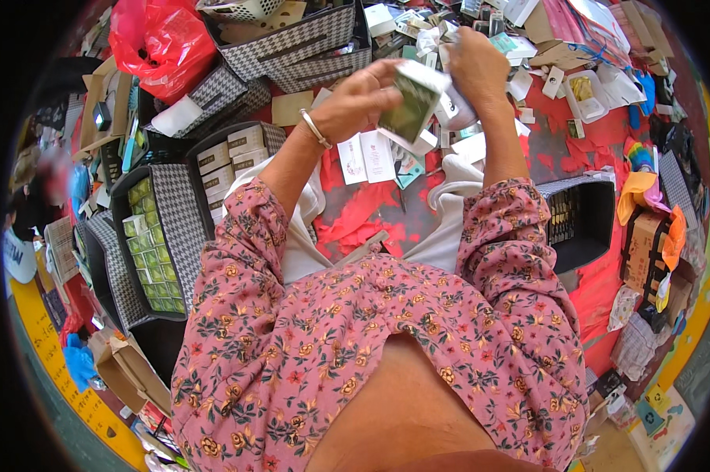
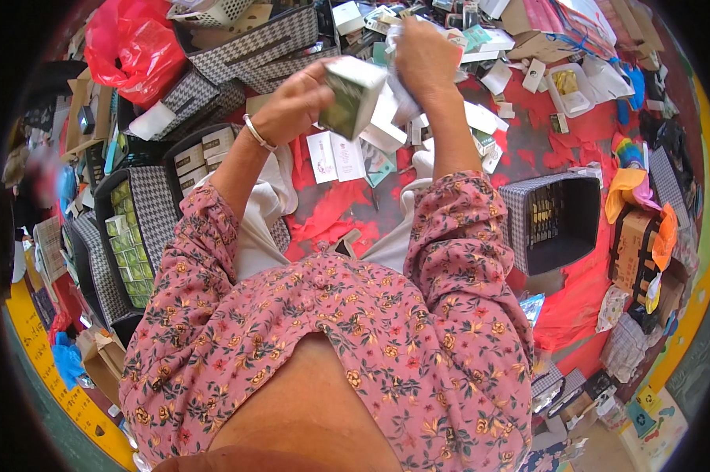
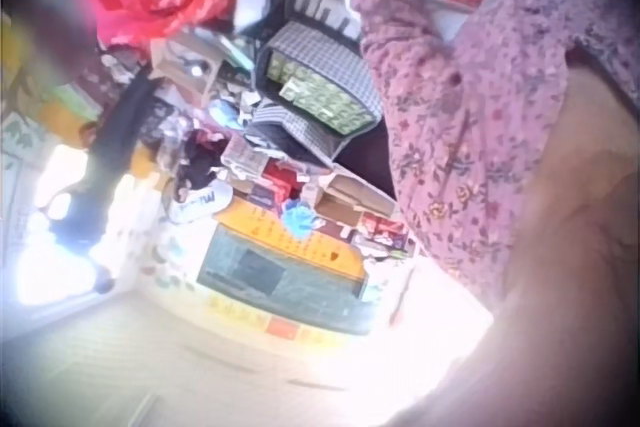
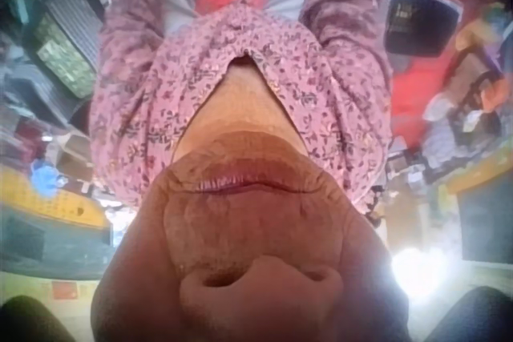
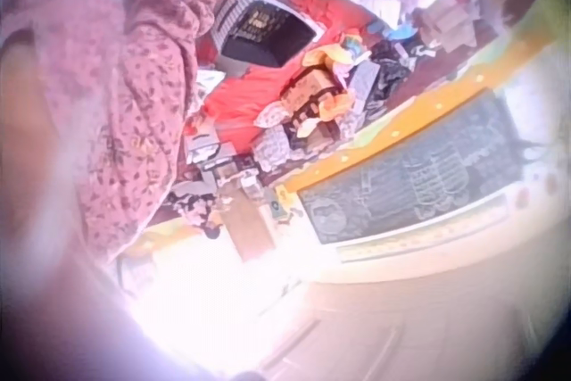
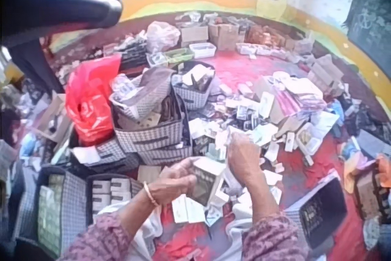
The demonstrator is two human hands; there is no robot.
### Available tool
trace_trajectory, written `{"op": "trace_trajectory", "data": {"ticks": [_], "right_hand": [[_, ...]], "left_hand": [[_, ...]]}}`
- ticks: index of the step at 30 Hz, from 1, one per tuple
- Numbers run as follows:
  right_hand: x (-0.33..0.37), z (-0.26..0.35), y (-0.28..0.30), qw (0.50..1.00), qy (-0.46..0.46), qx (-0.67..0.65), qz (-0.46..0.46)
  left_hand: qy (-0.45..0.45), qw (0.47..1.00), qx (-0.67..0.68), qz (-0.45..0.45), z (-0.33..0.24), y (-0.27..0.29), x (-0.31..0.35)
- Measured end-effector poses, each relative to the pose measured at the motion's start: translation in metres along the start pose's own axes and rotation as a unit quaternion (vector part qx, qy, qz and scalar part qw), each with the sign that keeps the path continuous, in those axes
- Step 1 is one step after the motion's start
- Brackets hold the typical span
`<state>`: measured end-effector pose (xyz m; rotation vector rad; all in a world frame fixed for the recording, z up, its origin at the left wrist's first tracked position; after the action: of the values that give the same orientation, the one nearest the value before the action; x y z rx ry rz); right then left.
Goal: The person wipes several small cardboard boxes using a cloth and places them into partitioned storage bins.
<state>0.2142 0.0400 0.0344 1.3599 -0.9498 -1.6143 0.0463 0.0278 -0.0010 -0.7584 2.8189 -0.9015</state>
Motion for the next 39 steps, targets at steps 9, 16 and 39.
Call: {"op": "trace_trajectory", "data": {"ticks": [9,16,39], "right_hand": [[-0.001,0.004,0.046,0.895,-0.113,-0.365,-0.231],[0.01,0.092,0.023,0.917,0.114,-0.371,-0.088],[0.014,0.05,0.013,0.831,-0.127,-0.537,-0.075]], "left_hand": [[0.037,0.896,0.436,0.073,0.023,0.02,-0.009],[0.052,0.913,0.348,-0.208,0.04,0.038,-0.008],[0.071,0.944,0.312,-0.083,0.011,0.031,-0.003]]}}
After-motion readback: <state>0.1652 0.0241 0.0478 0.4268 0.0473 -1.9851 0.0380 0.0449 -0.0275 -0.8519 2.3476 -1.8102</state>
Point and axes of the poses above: each hand's wrist, its own x-axis away from the middle knuckle, its own y-axis out of the back of the hand, z = x × y, the point moved 6 cm from there along -x, towards the middle knuckle, and after that the axes turned 4 degrees about y, right-handed, at the moved point
